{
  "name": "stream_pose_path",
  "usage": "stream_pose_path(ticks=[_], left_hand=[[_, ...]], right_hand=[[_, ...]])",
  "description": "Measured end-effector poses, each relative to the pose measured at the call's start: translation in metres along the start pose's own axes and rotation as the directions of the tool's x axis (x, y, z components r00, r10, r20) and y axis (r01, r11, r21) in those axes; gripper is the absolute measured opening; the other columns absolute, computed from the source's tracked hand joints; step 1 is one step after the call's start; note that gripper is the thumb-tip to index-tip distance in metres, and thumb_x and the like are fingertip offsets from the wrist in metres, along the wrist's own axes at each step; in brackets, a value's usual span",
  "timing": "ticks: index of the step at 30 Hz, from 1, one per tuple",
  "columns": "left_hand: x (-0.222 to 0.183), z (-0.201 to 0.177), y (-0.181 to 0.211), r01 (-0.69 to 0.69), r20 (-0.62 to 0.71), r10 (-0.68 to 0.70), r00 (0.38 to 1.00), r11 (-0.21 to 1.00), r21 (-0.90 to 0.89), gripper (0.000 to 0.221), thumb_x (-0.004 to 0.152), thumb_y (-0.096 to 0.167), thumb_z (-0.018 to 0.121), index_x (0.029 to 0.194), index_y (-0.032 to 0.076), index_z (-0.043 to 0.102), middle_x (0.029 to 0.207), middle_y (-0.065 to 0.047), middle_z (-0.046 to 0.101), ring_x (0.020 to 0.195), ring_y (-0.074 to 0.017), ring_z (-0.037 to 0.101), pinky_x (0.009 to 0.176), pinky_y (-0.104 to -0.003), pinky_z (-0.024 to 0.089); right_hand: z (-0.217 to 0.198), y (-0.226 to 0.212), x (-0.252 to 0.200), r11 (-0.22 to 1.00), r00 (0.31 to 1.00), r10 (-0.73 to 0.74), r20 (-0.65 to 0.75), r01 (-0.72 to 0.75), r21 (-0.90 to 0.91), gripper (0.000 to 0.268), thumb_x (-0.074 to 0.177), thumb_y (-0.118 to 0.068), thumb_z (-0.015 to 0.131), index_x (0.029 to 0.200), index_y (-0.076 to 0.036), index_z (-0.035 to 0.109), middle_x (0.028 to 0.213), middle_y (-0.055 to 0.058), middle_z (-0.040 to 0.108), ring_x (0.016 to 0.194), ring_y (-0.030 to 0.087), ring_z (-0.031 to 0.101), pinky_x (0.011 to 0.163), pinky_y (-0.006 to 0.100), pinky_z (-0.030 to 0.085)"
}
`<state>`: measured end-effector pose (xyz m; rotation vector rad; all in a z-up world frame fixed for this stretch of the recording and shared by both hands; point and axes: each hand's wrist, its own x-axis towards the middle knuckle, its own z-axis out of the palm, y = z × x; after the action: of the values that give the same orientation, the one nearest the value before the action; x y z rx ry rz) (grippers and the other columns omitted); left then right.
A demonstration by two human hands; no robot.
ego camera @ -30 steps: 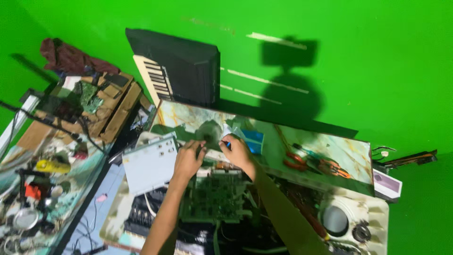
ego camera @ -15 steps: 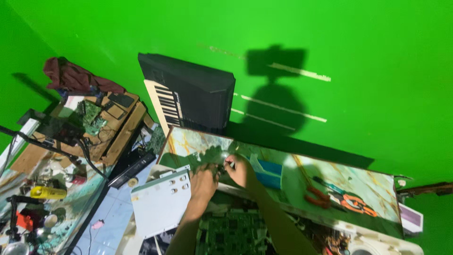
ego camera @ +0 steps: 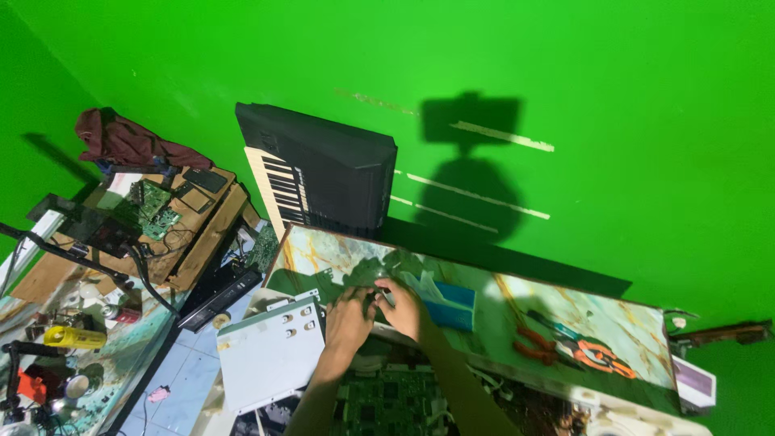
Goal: The person uses a screwdriver to remove screws from circuit boards and internal components of an opened electronic keyboard, handling wires and metal parts.
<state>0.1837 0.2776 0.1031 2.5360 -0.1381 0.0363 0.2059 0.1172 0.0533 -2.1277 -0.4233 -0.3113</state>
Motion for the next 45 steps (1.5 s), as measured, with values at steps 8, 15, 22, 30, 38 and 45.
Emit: stream_pose_path(ticks=[8,15,22,30,38,45], left_hand=[[-0.06,-0.022,0.033,-0.055,-0.071,0.051,0.996,0.996,-0.065,0.032,0.089,0.024,0.071,0.118,0.011,0.072,0.117,-0.013,0.072,0.109,-0.0374,0.066,0.094,-0.047,0.049],[-0.141,-0.004,0.088,-0.254,-0.05,0.25,0.967,0.96,-0.119,0.028,0.091,0.023,0.069,0.116,0.01,0.072,0.115,-0.013,0.071,0.106,-0.0383,0.065,0.095,-0.047,0.049],[-0.242,0.087,0.178,-0.446,-0.03,0.453,0.891,0.859,-0.253,0.027,0.09,0.022,0.072,0.115,0.011,0.07,0.11,-0.014,0.068,0.103,-0.0363,0.064,0.09,-0.048,0.048],[-0.295,0.141,0.227,-0.411,0.09,0.441,0.893,0.881,-0.236,0.03,0.086,0.021,0.075,0.115,0.011,0.07,0.11,-0.01,0.068,0.104,-0.0318,0.065,0.095,-0.046,0.047],[-0.313,0.17,0.232,-0.221,0.221,0.276,0.935,0.944,-0.245,0.03,0.095,0.025,0.069,0.121,0.011,0.07,0.115,-0.01,0.069,0.103,-0.029,0.069,0.094,-0.045,0.053],[-0.322,0.159,0.221,-0.302,0.088,0.337,0.937,0.912,-0.28,0.031,0.092,0.029,0.073,0.116,0.01,0.073,0.113,-0.012,0.071,0.105,-0.0327,0.069,0.09,-0.046,0.055]], right_hand=[[-0.092,-0.058,-0.074,0.906,0.879,0.421,0.225,-0.417,-0.067,0.041,0.091,-0.022,0.069,0.13,-0.015,0.061,0.108,0.016,0.071,0.086,0.034,0.068,0.078,0.043,0.054],[-0.18,-0.062,-0.21,0.978,0.991,0.133,0.002,-0.131,-0.165,0.037,0.09,-0.019,0.073,0.124,-0.007,0.063,0.123,0.019,0.064,0.116,0.038,0.059,0.099,0.046,0.048],[-0.234,-0.057,-0.318,0.956,0.959,0.282,-0.024,-0.283,-0.082,0.037,0.087,-0.014,0.072,0.123,-0.009,0.063,0.114,0.016,0.064,0.111,0.037,0.061,0.096,0.044,0.05],[-0.275,-0.041,-0.384,0.9,0.972,0.204,-0.113,-0.232,-0.369,0.039,0.083,-0.016,0.073,0.12,-0.01,0.061,0.122,0.018,0.06,0.112,0.042,0.057,0.092,0.049,0.048],[-0.278,-0.008,-0.414,0.858,0.929,0.353,-0.111,-0.369,-0.357,0.046,0.088,-0.01,0.066,0.132,-0.01,0.056,0.119,0.02,0.057,0.104,0.042,0.058,0.083,0.051,0.05],[-0.265,-0.01,-0.408,0.795,0.907,0.373,-0.194,-0.42,-0.437,0.033,0.094,-0.011,0.061,0.126,-0.012,0.058,0.107,0.016,0.06,0.099,0.04,0.061,0.082,0.05,0.049]])
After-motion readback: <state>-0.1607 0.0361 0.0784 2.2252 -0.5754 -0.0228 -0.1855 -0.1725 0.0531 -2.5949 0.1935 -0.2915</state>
